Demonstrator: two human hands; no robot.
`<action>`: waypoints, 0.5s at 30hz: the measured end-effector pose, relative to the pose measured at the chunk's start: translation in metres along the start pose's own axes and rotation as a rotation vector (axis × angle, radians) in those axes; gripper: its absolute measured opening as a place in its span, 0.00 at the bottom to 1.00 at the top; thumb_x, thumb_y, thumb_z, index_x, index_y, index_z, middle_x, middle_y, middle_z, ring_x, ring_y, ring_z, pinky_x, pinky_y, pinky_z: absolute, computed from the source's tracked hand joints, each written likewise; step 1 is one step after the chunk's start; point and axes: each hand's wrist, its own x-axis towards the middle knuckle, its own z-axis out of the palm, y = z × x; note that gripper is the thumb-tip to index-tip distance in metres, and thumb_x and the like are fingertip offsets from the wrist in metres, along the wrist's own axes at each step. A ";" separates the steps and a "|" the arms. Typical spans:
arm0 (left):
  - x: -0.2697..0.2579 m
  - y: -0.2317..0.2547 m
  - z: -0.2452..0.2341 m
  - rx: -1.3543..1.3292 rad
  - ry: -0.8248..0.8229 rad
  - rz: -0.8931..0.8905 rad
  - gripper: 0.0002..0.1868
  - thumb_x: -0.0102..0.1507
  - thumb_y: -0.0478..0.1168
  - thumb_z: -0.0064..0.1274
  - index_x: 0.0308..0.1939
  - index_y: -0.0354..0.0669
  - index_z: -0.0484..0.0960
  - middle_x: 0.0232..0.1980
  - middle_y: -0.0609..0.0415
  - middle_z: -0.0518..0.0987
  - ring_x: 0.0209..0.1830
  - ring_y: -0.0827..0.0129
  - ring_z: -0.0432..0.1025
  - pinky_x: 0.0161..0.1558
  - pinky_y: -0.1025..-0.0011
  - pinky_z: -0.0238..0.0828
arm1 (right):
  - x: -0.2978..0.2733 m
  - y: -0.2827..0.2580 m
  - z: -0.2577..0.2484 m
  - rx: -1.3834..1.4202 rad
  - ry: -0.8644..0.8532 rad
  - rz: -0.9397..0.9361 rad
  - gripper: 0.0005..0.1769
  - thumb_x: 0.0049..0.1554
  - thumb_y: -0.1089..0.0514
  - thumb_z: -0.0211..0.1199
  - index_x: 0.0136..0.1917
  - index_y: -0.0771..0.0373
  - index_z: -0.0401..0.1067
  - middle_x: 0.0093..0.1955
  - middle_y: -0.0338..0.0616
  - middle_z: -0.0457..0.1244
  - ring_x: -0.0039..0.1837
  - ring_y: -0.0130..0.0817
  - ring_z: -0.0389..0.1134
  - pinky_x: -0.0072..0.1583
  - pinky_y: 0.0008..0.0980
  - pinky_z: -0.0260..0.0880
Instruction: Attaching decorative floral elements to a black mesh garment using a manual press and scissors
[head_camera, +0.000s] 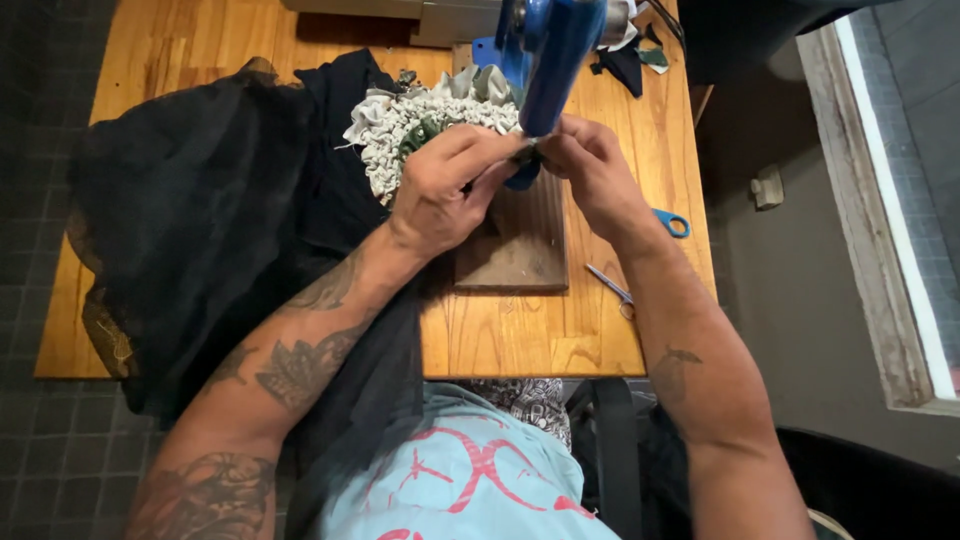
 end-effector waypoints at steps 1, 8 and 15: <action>0.000 0.000 -0.001 -0.002 -0.001 -0.001 0.09 0.66 0.31 0.59 0.49 0.40 0.86 0.37 0.50 0.79 0.38 0.54 0.79 0.41 0.63 0.78 | 0.001 0.004 -0.003 0.000 0.002 0.001 0.12 0.61 0.66 0.54 0.35 0.58 0.65 0.33 0.28 0.47 0.38 0.18 0.45 0.42 0.19 0.47; 0.005 0.002 -0.009 -0.019 -0.121 -0.009 0.10 0.66 0.27 0.60 0.51 0.36 0.84 0.39 0.47 0.78 0.42 0.55 0.78 0.46 0.63 0.78 | 0.000 -0.008 -0.017 -0.200 0.020 -0.007 0.07 0.64 0.64 0.62 0.43 0.59 0.68 0.38 0.31 0.58 0.42 0.18 0.57 0.46 0.18 0.58; -0.002 -0.007 -0.007 -0.014 -0.164 -0.039 0.14 0.65 0.24 0.62 0.54 0.35 0.82 0.44 0.46 0.81 0.44 0.58 0.76 0.49 0.64 0.79 | -0.009 -0.027 -0.008 -0.713 0.009 -0.751 0.08 0.61 0.66 0.74 0.48 0.68 0.75 0.45 0.46 0.59 0.46 0.39 0.60 0.47 0.35 0.63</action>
